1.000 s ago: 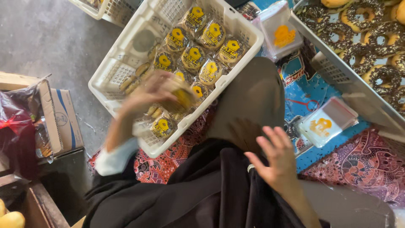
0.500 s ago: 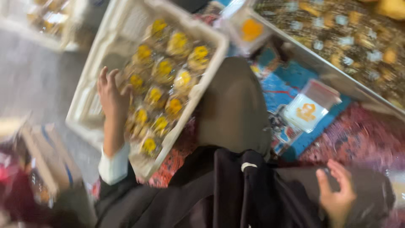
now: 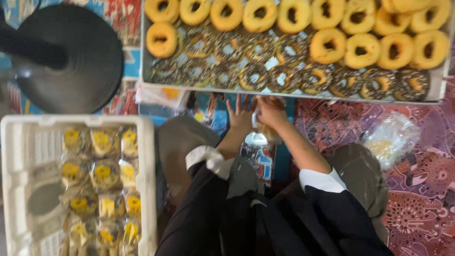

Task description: The person sits on the floor and repeatedly picks doughnuts from a metal tray, places them into small plastic bags, and arranges the sealed packages into a white plastic crate. The doughnuts include plain and sesame-topped varieties.

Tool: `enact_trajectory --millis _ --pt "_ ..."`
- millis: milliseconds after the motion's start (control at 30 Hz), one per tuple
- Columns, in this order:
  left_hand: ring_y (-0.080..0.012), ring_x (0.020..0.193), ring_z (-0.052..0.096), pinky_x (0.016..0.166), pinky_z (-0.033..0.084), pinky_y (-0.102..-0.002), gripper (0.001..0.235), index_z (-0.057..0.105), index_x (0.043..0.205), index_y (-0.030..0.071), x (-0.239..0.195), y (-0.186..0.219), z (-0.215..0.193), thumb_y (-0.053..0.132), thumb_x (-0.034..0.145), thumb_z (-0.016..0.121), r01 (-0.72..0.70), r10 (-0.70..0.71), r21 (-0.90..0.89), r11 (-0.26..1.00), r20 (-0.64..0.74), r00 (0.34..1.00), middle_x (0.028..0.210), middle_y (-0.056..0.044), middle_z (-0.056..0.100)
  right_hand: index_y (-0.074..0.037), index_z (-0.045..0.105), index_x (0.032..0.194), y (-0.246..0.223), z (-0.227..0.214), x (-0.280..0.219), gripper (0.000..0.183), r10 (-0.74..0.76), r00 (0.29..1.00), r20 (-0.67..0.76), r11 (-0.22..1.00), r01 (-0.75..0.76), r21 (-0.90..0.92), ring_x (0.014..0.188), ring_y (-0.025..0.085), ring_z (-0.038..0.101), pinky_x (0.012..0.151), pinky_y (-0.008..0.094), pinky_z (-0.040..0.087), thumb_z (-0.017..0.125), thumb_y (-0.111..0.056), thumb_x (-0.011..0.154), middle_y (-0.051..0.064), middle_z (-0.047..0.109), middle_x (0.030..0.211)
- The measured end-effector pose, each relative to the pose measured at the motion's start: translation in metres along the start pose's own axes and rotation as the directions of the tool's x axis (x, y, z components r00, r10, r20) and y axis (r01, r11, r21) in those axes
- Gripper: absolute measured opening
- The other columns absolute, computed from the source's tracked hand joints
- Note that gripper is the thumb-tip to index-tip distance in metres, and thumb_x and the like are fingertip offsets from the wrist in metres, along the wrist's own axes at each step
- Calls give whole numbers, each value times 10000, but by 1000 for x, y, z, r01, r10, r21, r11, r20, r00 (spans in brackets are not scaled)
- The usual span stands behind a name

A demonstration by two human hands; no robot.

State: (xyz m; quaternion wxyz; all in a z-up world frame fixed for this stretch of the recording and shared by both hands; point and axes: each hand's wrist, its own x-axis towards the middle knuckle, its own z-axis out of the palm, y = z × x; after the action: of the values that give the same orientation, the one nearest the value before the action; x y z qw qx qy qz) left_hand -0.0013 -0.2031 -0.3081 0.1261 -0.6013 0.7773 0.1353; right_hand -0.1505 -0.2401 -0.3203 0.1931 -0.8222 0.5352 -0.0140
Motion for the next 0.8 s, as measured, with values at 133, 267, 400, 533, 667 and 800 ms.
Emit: enact_trajectory --millis 133,267,400,533,667,800 --pt "-410 1593 -49 1182 -25 -795 1344 138 1691 274 -1 -3 14 764 615 779 25 -18 -118 993 61 998 1730 -144 62 -119 708 1145 2 0 28 498 112 974 199 994 -107 -36 1055 356 679 880 468 561 791 -334 704 155 695 1162" --pt "-501 1523 -76 1080 5 -784 1242 89 1632 221 -17 5 5 605 695 807 69 -117 -442 894 -83 990 1701 -256 8 -123 764 1088 -15 -63 0 348 177 920 350 983 -183 -17 925 293 720 835 447 589 665 -378 873 135 747 1035" --pt "-366 1391 336 1105 303 -611 787 278 1532 117 -57 8 -19 390 941 722 50 -92 -906 -420 97 991 1494 -186 361 -91 656 1328 -67 -142 -100 423 70 997 -31 926 -53 373 877 357 673 765 483 561 632 -316 970 175 704 1040" --pt "-222 837 626 668 457 -377 540 633 1263 95 -85 -6 -56 559 1016 509 233 91 -526 -818 282 955 1030 -88 685 -91 646 1208 -101 -204 -146 380 -518 786 -337 723 613 318 1160 343 670 933 461 557 720 -307 904 165 688 1263" --pt "-129 976 638 917 515 -299 436 652 1243 90 -92 -20 -87 471 1060 547 -8 -115 -402 -915 243 963 1071 -19 687 -20 632 1381 -12 -263 -87 389 31 863 -504 980 74 185 1243 381 615 1080 495 483 589 2 995 184 634 1392" --pt "-159 1007 641 926 517 -322 404 617 1273 66 -93 -11 -114 434 1119 550 -36 -82 -415 -909 93 992 1115 -39 678 -34 694 1124 62 -267 -34 219 -156 866 -476 981 80 -176 1494 448 392 1196 584 287 764 -147 950 177 603 1446"
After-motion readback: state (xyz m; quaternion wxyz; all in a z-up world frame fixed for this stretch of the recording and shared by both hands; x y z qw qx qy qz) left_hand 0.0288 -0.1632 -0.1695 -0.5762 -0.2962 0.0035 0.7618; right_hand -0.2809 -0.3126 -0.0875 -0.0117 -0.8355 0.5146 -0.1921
